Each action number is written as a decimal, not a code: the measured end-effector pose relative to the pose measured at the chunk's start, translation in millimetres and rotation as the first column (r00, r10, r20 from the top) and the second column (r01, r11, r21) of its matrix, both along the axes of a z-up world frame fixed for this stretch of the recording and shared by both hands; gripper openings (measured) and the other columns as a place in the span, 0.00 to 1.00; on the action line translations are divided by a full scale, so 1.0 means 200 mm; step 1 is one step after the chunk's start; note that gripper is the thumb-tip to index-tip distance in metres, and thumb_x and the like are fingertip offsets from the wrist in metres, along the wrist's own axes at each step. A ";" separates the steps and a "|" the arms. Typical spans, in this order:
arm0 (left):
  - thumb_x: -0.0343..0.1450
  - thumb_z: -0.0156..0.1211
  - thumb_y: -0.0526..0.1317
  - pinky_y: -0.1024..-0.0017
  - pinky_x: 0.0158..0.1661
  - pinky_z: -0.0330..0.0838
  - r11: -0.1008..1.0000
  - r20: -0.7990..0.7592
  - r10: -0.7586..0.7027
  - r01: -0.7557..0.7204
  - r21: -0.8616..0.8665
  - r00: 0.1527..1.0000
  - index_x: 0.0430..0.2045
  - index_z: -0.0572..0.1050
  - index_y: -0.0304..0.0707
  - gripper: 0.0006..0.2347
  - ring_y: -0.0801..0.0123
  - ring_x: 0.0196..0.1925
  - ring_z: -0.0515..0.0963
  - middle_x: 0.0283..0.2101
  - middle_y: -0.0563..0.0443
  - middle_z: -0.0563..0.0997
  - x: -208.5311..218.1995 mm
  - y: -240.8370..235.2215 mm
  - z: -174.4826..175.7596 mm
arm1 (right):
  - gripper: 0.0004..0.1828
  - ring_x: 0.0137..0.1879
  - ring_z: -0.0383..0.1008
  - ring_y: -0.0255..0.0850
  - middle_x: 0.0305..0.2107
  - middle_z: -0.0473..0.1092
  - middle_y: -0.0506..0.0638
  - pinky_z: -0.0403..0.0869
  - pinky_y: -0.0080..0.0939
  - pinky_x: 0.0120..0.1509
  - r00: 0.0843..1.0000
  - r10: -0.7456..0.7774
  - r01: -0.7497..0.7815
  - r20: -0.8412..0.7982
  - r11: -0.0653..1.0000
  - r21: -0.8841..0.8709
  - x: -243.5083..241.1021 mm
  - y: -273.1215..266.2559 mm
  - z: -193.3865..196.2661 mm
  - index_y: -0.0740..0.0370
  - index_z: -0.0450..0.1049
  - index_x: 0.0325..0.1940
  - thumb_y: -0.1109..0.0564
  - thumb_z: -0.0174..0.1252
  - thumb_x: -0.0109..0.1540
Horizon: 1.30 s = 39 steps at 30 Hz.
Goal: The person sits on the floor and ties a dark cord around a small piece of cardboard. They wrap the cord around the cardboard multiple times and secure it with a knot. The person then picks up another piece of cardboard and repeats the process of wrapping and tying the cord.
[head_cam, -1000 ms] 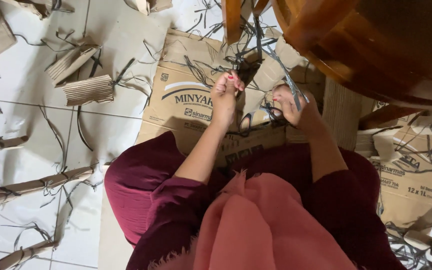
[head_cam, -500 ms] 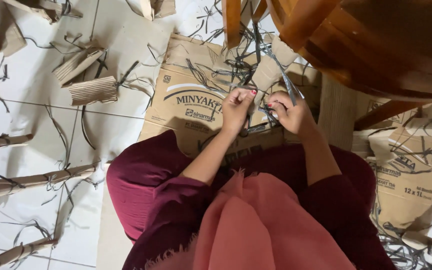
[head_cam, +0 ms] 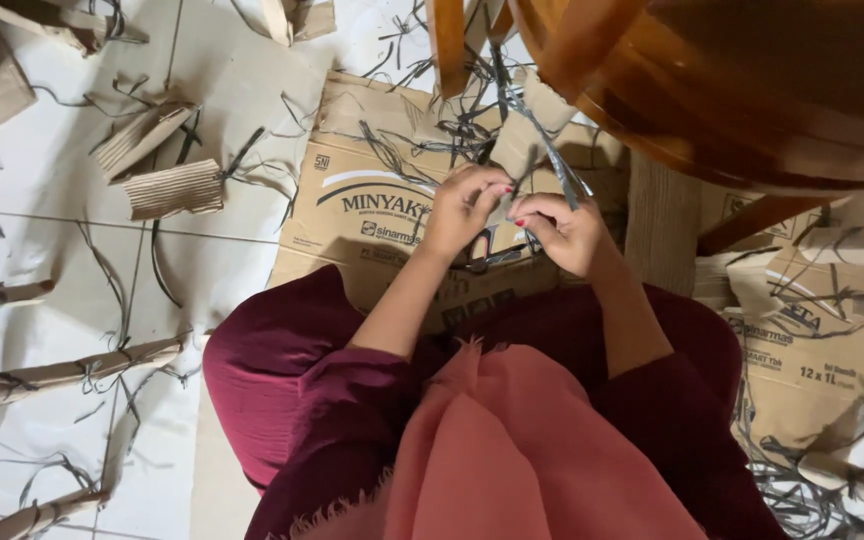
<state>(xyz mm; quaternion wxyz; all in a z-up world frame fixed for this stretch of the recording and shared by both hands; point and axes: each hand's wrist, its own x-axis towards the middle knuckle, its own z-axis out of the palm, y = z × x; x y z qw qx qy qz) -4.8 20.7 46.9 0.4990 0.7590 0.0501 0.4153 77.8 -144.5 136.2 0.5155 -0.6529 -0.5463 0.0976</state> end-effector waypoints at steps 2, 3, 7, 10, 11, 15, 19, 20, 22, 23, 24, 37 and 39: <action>0.72 0.65 0.40 0.66 0.45 0.71 0.998 0.007 -0.014 0.014 0.060 1.000 0.34 0.83 0.49 0.02 0.60 0.35 0.80 0.30 0.54 0.83 0.00 0.03 -0.03 | 0.04 0.35 0.80 0.56 0.32 0.79 0.59 0.77 0.52 0.45 1.000 -0.006 0.006 0.001 1.000 0.026 0.00 0.04 -0.01 0.63 0.79 0.38 0.68 0.64 0.64; 0.73 0.63 0.40 0.66 0.46 0.70 0.992 0.014 -0.041 0.039 0.120 0.999 0.34 0.83 0.50 0.03 0.59 0.36 0.81 0.32 0.54 0.84 0.01 0.04 -0.04 | 0.04 0.35 0.80 0.55 0.33 0.80 0.58 0.77 0.50 0.45 1.000 -0.025 0.025 0.004 0.998 0.053 -0.01 0.05 -0.01 0.63 0.79 0.38 0.69 0.64 0.64; 0.75 0.58 0.41 0.63 0.46 0.70 0.983 0.038 -0.080 0.073 0.171 0.996 0.35 0.83 0.49 0.06 0.56 0.39 0.80 0.36 0.53 0.84 -0.01 0.05 -0.02 | 0.06 0.29 0.77 0.42 0.33 0.80 0.54 0.78 0.42 0.41 0.993 -0.108 0.114 -0.050 0.984 0.139 0.00 0.11 -0.13 0.61 0.83 0.40 0.69 0.64 0.65; 0.76 0.58 0.42 0.60 0.46 0.70 0.968 0.012 -0.084 0.078 0.238 0.996 0.35 0.82 0.41 0.07 0.53 0.40 0.80 0.38 0.49 0.84 -0.01 0.07 -0.06 | 0.06 0.21 0.70 0.36 0.36 0.80 0.56 0.74 0.38 0.32 0.989 -0.101 0.120 -0.107 0.975 0.186 0.00 0.12 -0.13 0.66 0.81 0.38 0.71 0.62 0.65; 0.75 0.58 0.42 0.60 0.46 0.69 0.966 -0.020 -0.080 0.082 0.244 0.997 0.32 0.80 0.44 0.06 0.53 0.41 0.80 0.36 0.51 0.83 -0.01 0.07 -0.06 | 0.03 0.29 0.75 0.45 0.35 0.80 0.56 0.76 0.44 0.39 0.988 -0.156 0.150 0.007 0.963 0.222 0.00 0.13 -0.14 0.66 0.81 0.39 0.69 0.65 0.64; 0.76 0.57 0.42 0.60 0.49 0.68 0.969 -0.062 -0.058 0.071 0.238 0.996 0.29 0.78 0.44 0.07 0.55 0.41 0.80 0.33 0.52 0.82 -0.02 0.06 -0.03 | 0.03 0.39 0.80 0.54 0.33 0.80 0.53 0.77 0.49 0.49 0.924 -0.339 0.292 0.176 0.924 0.248 -0.02 0.14 -0.24 0.60 0.82 0.40 0.62 0.70 0.63; 0.76 0.58 0.41 0.59 0.51 0.67 0.975 -0.079 -0.041 0.058 0.214 0.996 0.29 0.78 0.45 0.06 0.54 0.42 0.81 0.33 0.52 0.81 -0.04 0.05 -0.01 | 0.02 0.36 0.79 0.53 0.29 0.78 0.52 0.77 0.49 0.47 0.907 -0.376 0.327 0.188 0.912 0.247 -0.01 0.14 -0.25 0.58 0.82 0.37 0.61 0.69 0.64; 0.76 0.58 0.41 0.58 0.50 0.69 0.985 -0.073 -0.027 0.039 0.167 0.997 0.29 0.77 0.43 0.06 0.52 0.40 0.81 0.31 0.50 0.81 -0.04 0.03 0.00 | 0.03 0.37 0.79 0.53 0.30 0.78 0.51 0.77 0.49 0.46 0.916 -0.360 0.313 0.174 0.916 0.249 -0.01 0.13 -0.26 0.58 0.82 0.37 0.64 0.66 0.65; 0.76 0.58 0.40 0.57 0.49 0.70 0.992 -0.066 -0.009 0.017 0.122 0.998 0.29 0.77 0.42 0.07 0.49 0.38 0.81 0.29 0.49 0.80 -0.03 0.02 -0.01 | 0.06 0.37 0.79 0.53 0.31 0.78 0.51 0.77 0.50 0.46 0.926 -0.343 0.297 0.159 0.921 0.254 0.00 0.13 -0.29 0.58 0.82 0.38 0.66 0.64 0.66; 0.74 0.62 0.39 0.58 0.46 0.71 1.000 -0.094 0.007 -0.006 0.018 0.996 0.35 0.78 0.44 0.02 0.51 0.36 0.81 0.28 0.49 0.81 -0.03 0.01 -0.03 | 0.05 0.37 0.79 0.54 0.32 0.78 0.52 0.76 0.49 0.45 0.916 -0.349 0.291 0.199 0.918 0.271 0.00 0.13 -0.33 0.58 0.83 0.39 0.66 0.64 0.66; 0.72 0.65 0.37 0.58 0.44 0.72 0.996 -0.123 0.021 -0.032 -0.086 0.992 0.42 0.78 0.46 0.06 0.53 0.33 0.81 0.26 0.50 0.82 -0.02 0.00 -0.05 | 0.06 0.37 0.79 0.54 0.33 0.78 0.54 0.76 0.49 0.44 0.904 -0.355 0.284 0.237 0.915 0.287 0.01 0.13 -0.36 0.58 0.84 0.40 0.65 0.64 0.65; 0.63 0.65 0.30 0.58 0.49 0.78 0.998 -0.345 -0.037 0.020 -0.052 0.938 0.59 0.61 0.40 0.29 0.57 0.40 0.84 0.35 0.51 0.86 -0.13 -0.01 0.20 | 0.12 0.36 0.78 0.48 0.34 0.75 0.48 0.77 0.42 0.43 0.820 -0.406 0.335 0.404 0.912 0.237 0.05 0.13 -0.52 0.55 0.85 0.44 0.65 0.57 0.67; 0.65 0.64 0.29 0.59 0.47 0.81 0.993 -0.351 0.044 -0.080 -0.087 0.935 0.58 0.63 0.41 0.26 0.55 0.39 0.86 0.33 0.50 0.87 -0.14 -0.04 0.22 | 0.12 0.35 0.77 0.49 0.33 0.74 0.48 0.77 0.45 0.41 0.812 -0.427 0.364 0.397 0.903 0.227 0.04 0.13 -0.51 0.55 0.84 0.44 0.66 0.57 0.66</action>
